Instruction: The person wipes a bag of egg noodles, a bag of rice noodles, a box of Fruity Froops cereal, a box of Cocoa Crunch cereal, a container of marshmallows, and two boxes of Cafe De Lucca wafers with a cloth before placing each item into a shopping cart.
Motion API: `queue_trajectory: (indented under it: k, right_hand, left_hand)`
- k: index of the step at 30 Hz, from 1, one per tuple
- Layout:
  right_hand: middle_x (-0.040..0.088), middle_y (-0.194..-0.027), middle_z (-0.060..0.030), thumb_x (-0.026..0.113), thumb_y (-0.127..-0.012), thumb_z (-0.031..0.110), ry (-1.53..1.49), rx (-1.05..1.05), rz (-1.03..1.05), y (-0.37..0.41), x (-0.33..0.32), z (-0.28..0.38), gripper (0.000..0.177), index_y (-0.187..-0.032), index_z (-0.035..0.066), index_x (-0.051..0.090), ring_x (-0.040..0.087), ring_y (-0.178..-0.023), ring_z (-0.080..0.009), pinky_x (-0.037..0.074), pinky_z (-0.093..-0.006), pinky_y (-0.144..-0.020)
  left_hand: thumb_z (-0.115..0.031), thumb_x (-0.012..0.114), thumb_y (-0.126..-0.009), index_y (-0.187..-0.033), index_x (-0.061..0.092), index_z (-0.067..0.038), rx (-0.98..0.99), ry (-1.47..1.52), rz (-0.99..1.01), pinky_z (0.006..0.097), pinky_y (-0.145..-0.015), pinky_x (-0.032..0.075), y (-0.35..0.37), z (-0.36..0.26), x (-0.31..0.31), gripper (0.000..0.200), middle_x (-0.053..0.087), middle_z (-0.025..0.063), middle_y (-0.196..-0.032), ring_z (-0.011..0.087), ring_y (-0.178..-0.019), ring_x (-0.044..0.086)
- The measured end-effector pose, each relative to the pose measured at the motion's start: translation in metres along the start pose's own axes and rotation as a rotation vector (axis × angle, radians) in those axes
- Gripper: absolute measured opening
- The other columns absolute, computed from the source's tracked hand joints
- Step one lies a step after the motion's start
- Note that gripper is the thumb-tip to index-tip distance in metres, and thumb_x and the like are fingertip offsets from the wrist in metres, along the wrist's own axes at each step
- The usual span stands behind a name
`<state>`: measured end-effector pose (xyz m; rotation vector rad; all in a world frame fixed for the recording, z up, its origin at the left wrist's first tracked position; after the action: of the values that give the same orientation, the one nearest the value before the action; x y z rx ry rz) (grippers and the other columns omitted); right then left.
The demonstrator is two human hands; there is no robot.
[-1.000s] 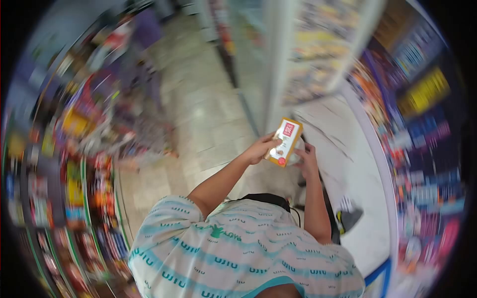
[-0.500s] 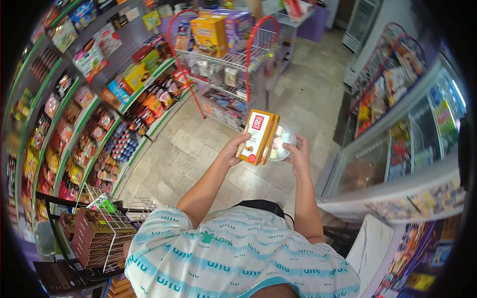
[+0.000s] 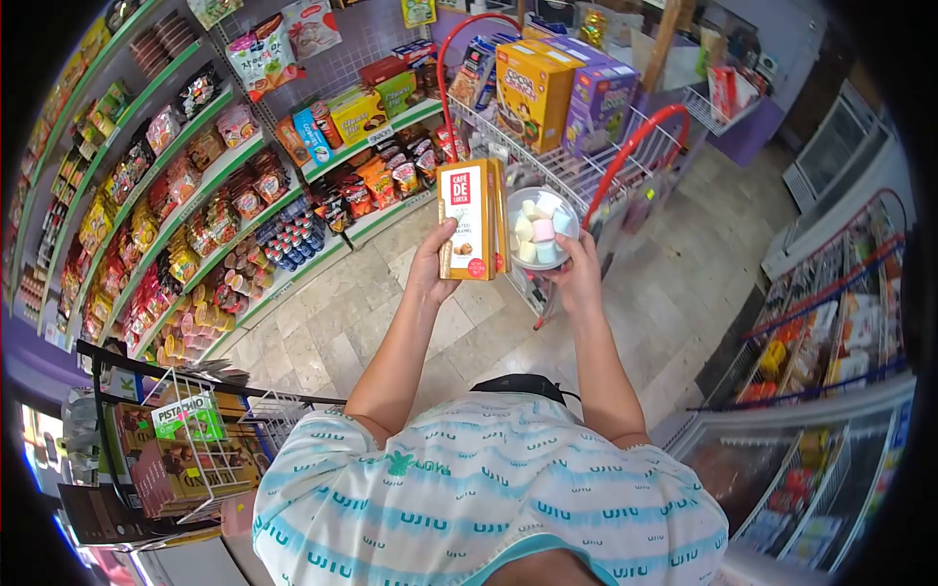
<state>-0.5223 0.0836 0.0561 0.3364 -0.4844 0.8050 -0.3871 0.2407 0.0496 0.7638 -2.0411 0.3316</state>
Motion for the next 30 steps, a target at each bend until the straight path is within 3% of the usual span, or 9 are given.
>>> queue_trajectory:
  k: [2, 7, 9, 14, 16, 19, 23, 24, 30]
  right_hand:
    - [0.045, -0.120, -0.0158, 0.058, -0.083, 0.021, -0.091, 0.019, 0.066, -0.033, 0.012, 0.005, 0.047, -0.122, 0.005, 0.038, 0.051, -0.110, -0.0301, 0.052, -0.0518, -0.078]
    - [0.044, -0.122, -0.0152, 0.055, -0.085, 0.020, -0.272, 0.047, 0.046, -0.091, 0.024, -0.001, 0.044, -0.123, 0.007, 0.036, 0.049, -0.113, -0.0311, 0.048, -0.0537, -0.087]
    - [0.045, -0.123, -0.0156, 0.053, -0.087, 0.022, -0.309, -0.045, -0.046, -0.114, 0.017, 0.000, 0.040, -0.120, 0.005, 0.038, 0.050, -0.112, -0.0333, 0.048, -0.0568, -0.086]
    - [0.045, -0.122, -0.0126, 0.053, -0.088, 0.024, -0.364, -0.260, -0.221, -0.156, -0.006, 0.011, 0.042, -0.123, 0.008, 0.036, 0.051, -0.110, -0.0294, 0.049, -0.0520, -0.086]
    - [0.037, -0.130, -0.0129, 0.053, -0.087, 0.022, -0.393, -0.349, -0.305, -0.171, -0.024, 0.007, 0.059, -0.136, 0.012, 0.023, 0.045, -0.117, -0.0298, 0.051, -0.0483, -0.082]
    - [0.035, -0.132, -0.0122, 0.054, -0.087, 0.023, -0.418, -0.416, -0.601, -0.185, -0.046, 0.009, 0.061, -0.138, 0.014, 0.022, 0.044, -0.118, -0.0299, 0.050, -0.0467, -0.083]
    - [0.043, -0.126, -0.0114, 0.058, -0.084, 0.022, -0.275, -0.507, -0.932, -0.215, -0.094, 0.012, 0.061, -0.133, 0.012, 0.024, 0.055, -0.103, -0.0284, 0.053, -0.0431, -0.067]
    - [0.048, -0.120, -0.0150, 0.062, -0.080, 0.023, -0.280, -0.545, -0.968, -0.230, -0.119, 0.008, 0.062, -0.128, 0.006, 0.027, 0.061, -0.089, -0.0278, 0.052, -0.0410, -0.057]
    - [0.052, -0.108, -0.0216, 0.066, -0.073, 0.025, -0.214, -0.362, -1.243, -0.288, -0.222, 0.011, 0.065, -0.123, -0.001, 0.032, 0.064, -0.071, -0.0302, 0.052, -0.0400, -0.051]
  left_hand:
    - [-0.021, 0.059, -0.087, -0.122, 0.047, -0.002, 0.098, 0.047, 0.006, 0.0410, -0.087, 0.051, -0.020, -0.018, 0.014, 0.042, 0.060, 0.0139, -0.113, 0.0246, -0.099, 0.062]
    - [-0.021, 0.057, -0.088, -0.122, 0.047, -0.002, 0.118, 0.119, 0.015, 0.0400, -0.086, 0.052, -0.061, -0.031, 0.021, 0.040, 0.060, 0.0143, -0.113, 0.0240, -0.098, 0.062]
    - [-0.020, 0.056, -0.089, -0.121, 0.047, -0.001, 0.106, -0.029, 0.020, 0.0378, -0.085, 0.052, -0.085, -0.033, 0.023, 0.038, 0.060, 0.0145, -0.112, 0.0229, -0.098, 0.062]
    - [-0.016, 0.056, -0.089, -0.126, 0.041, 0.000, 0.072, -0.243, 0.181, 0.0331, -0.083, 0.051, -0.159, -0.029, 0.059, 0.043, 0.058, 0.0126, -0.113, 0.0189, -0.097, 0.062]
    - [-0.015, 0.056, -0.089, -0.128, 0.040, 0.000, -0.024, -0.240, 0.291, 0.0326, -0.084, 0.051, -0.193, -0.016, 0.062, 0.045, 0.058, 0.0123, -0.114, 0.0188, -0.098, 0.061]
    - [-0.013, 0.056, -0.089, -0.132, 0.036, 0.000, -0.205, -0.215, 0.467, 0.0315, -0.087, 0.049, -0.236, -0.003, 0.078, 0.048, 0.057, 0.0117, -0.117, 0.0183, -0.102, 0.059]
    - [-0.009, 0.058, -0.088, -0.132, 0.036, 0.000, -0.416, -0.158, 0.685, 0.0308, -0.087, 0.049, -0.264, 0.007, 0.095, 0.050, 0.056, 0.0112, -0.119, 0.0167, -0.104, 0.058]
    - [-0.009, 0.058, -0.088, -0.132, 0.036, 0.000, -0.447, -0.225, 0.694, 0.0305, -0.087, 0.049, -0.268, 0.011, 0.093, 0.050, 0.056, 0.0108, -0.119, 0.0161, -0.104, 0.058]
    - [-0.010, 0.055, -0.091, -0.137, 0.028, -0.005, -0.631, -0.299, 0.757, 0.0295, -0.087, 0.048, -0.284, 0.039, 0.086, 0.053, 0.054, 0.0068, -0.119, 0.0140, -0.104, 0.056]
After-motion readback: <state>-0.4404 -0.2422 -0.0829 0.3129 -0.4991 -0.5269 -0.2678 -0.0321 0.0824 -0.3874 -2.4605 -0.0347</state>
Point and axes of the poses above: each hand's wrist, its own y-axis away from the middle knuckle, its own x-axis out of the palm, z = x × y, the point moved 8 cm from there along -y, towards the middle knuckle
